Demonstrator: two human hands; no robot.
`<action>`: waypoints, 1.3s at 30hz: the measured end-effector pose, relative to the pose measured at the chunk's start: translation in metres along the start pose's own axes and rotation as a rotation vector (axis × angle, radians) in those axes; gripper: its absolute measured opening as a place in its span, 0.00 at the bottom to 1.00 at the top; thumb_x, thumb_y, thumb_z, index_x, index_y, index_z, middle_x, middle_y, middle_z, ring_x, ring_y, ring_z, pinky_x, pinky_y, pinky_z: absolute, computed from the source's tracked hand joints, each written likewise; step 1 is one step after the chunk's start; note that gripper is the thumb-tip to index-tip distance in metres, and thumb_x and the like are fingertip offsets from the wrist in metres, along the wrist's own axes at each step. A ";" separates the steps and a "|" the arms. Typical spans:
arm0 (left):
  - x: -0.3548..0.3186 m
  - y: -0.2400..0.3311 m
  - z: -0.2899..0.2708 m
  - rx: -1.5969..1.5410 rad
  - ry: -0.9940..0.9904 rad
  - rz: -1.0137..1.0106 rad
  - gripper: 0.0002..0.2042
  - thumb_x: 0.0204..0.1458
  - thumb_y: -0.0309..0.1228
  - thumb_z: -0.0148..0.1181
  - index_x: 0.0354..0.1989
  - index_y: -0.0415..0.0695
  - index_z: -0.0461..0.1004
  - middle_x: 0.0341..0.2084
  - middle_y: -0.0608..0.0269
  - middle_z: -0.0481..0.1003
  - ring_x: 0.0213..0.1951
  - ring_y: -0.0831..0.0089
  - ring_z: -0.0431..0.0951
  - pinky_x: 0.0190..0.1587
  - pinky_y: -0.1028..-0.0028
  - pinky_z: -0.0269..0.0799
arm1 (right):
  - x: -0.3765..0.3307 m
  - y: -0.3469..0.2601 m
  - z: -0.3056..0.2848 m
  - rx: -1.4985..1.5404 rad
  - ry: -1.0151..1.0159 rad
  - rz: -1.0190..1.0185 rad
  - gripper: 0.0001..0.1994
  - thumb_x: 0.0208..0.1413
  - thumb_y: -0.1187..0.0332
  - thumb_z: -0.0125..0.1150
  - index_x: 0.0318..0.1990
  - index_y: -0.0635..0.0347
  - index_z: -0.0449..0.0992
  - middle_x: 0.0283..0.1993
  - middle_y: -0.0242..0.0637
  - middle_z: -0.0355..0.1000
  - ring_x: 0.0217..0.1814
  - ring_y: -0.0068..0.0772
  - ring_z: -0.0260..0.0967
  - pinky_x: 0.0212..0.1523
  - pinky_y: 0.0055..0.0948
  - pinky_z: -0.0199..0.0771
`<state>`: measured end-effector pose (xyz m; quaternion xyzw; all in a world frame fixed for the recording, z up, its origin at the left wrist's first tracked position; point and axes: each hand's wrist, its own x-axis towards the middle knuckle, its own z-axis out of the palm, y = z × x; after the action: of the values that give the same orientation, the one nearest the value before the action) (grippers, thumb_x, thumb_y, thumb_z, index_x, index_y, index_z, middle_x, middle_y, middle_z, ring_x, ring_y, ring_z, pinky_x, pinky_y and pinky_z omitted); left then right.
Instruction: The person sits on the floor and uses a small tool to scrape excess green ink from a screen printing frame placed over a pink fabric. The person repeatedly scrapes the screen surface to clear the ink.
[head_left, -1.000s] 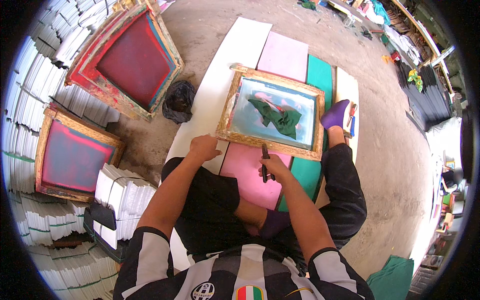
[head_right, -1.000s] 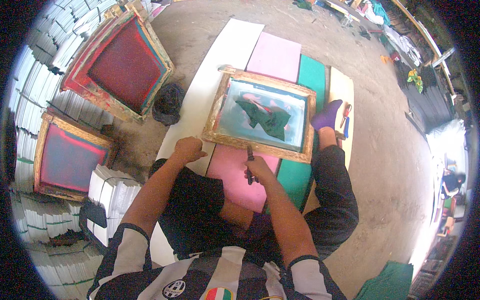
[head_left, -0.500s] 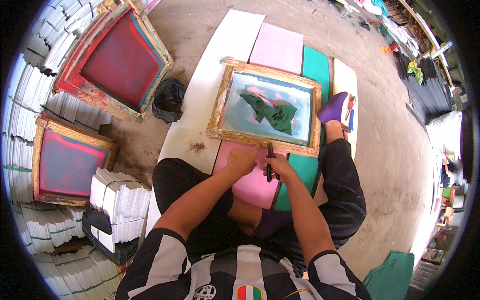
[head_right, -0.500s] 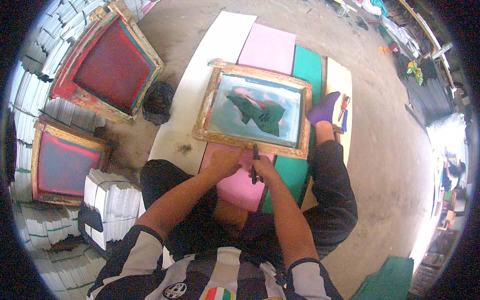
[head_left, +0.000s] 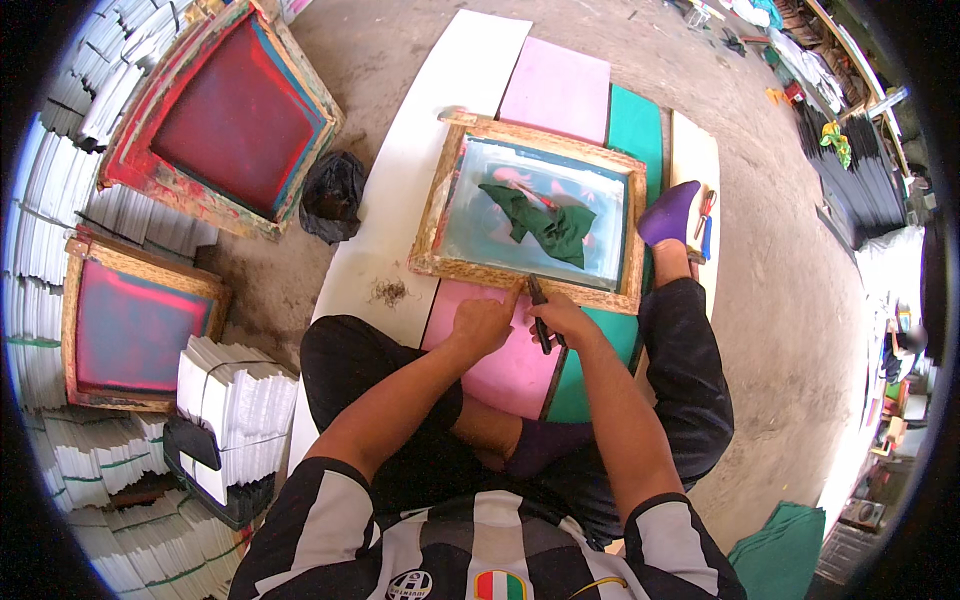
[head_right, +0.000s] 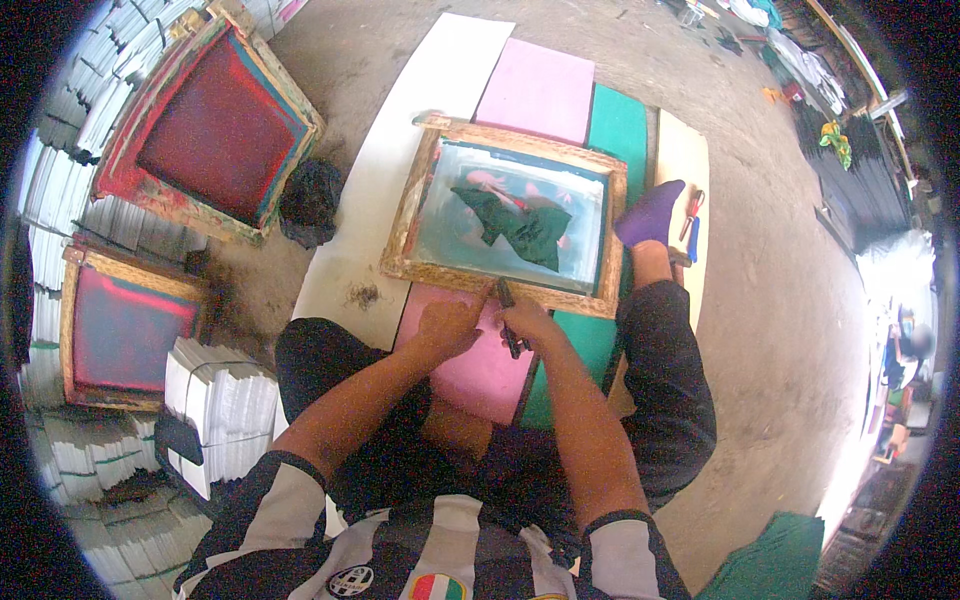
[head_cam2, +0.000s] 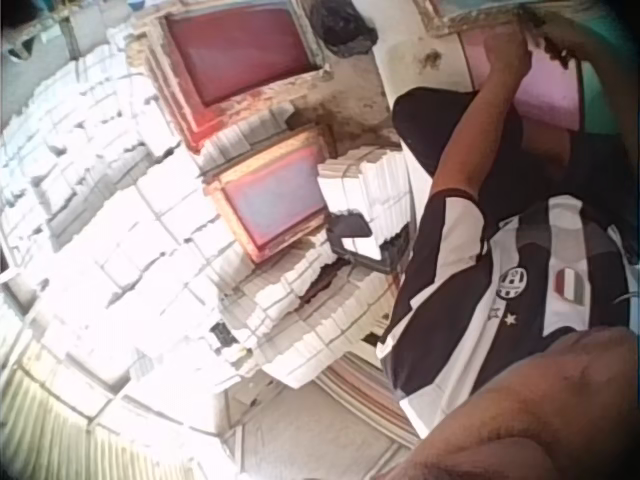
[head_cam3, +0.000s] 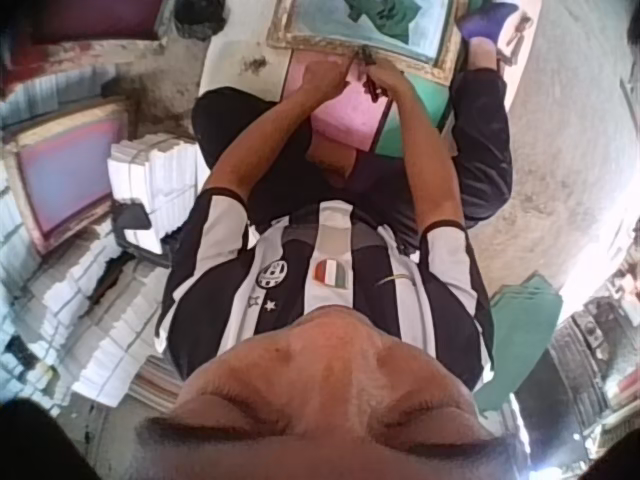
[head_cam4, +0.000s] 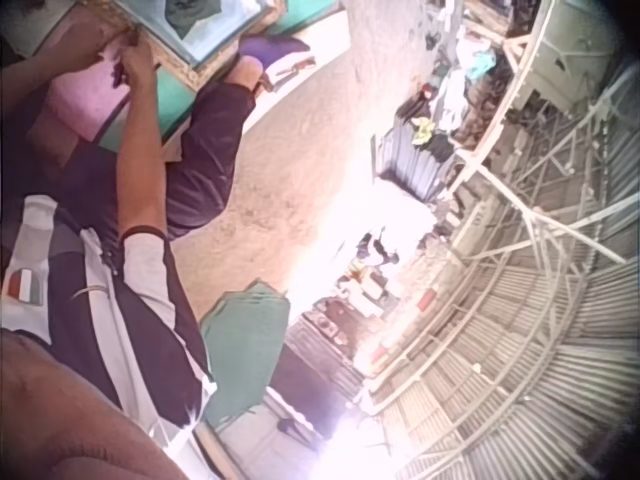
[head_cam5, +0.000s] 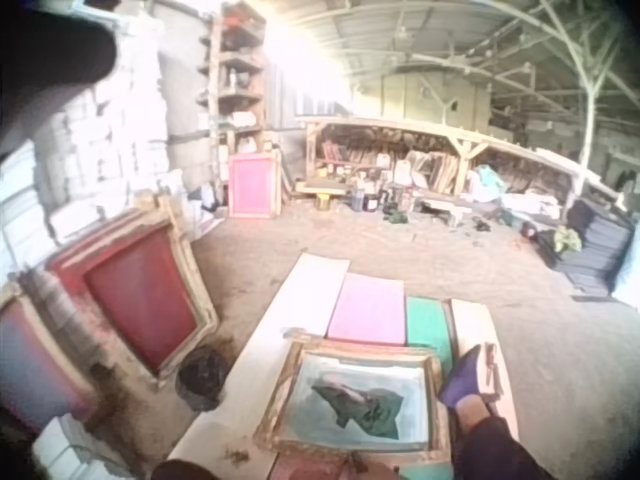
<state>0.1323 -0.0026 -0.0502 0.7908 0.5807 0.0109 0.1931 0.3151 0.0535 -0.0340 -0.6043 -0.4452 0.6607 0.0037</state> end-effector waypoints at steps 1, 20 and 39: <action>0.000 -0.001 0.003 0.002 -0.015 0.003 0.50 0.49 0.42 0.66 0.75 0.54 0.37 0.24 0.55 0.79 0.25 0.55 0.80 0.25 0.56 0.75 | 0.005 0.003 -0.003 -0.015 -0.015 -0.001 0.14 0.57 0.64 0.59 0.44 0.66 0.69 0.28 0.45 0.74 0.26 0.39 0.76 0.25 0.41 0.75; -0.008 0.003 -0.012 -0.092 -0.094 -0.090 0.39 0.55 0.44 0.60 0.73 0.58 0.46 0.29 0.53 0.80 0.30 0.54 0.81 0.27 0.53 0.75 | 0.023 0.029 0.049 -0.211 0.418 -0.160 0.15 0.59 0.62 0.51 0.40 0.68 0.73 0.22 0.45 0.72 0.20 0.38 0.74 0.19 0.38 0.75; -0.016 -0.048 -0.049 0.069 0.167 0.229 0.07 0.49 0.30 0.57 0.35 0.49 0.80 0.30 0.60 0.80 0.36 0.58 0.82 0.36 0.58 0.77 | -0.032 0.019 0.057 -0.101 -0.077 -0.280 0.16 0.53 0.71 0.61 0.48 0.67 0.73 0.30 0.41 0.75 0.25 0.31 0.75 0.25 0.30 0.76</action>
<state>0.0717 0.0084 -0.0170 0.8543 0.5009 0.0785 0.1146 0.2881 -0.0082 -0.0272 -0.5101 -0.5575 0.6532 0.0481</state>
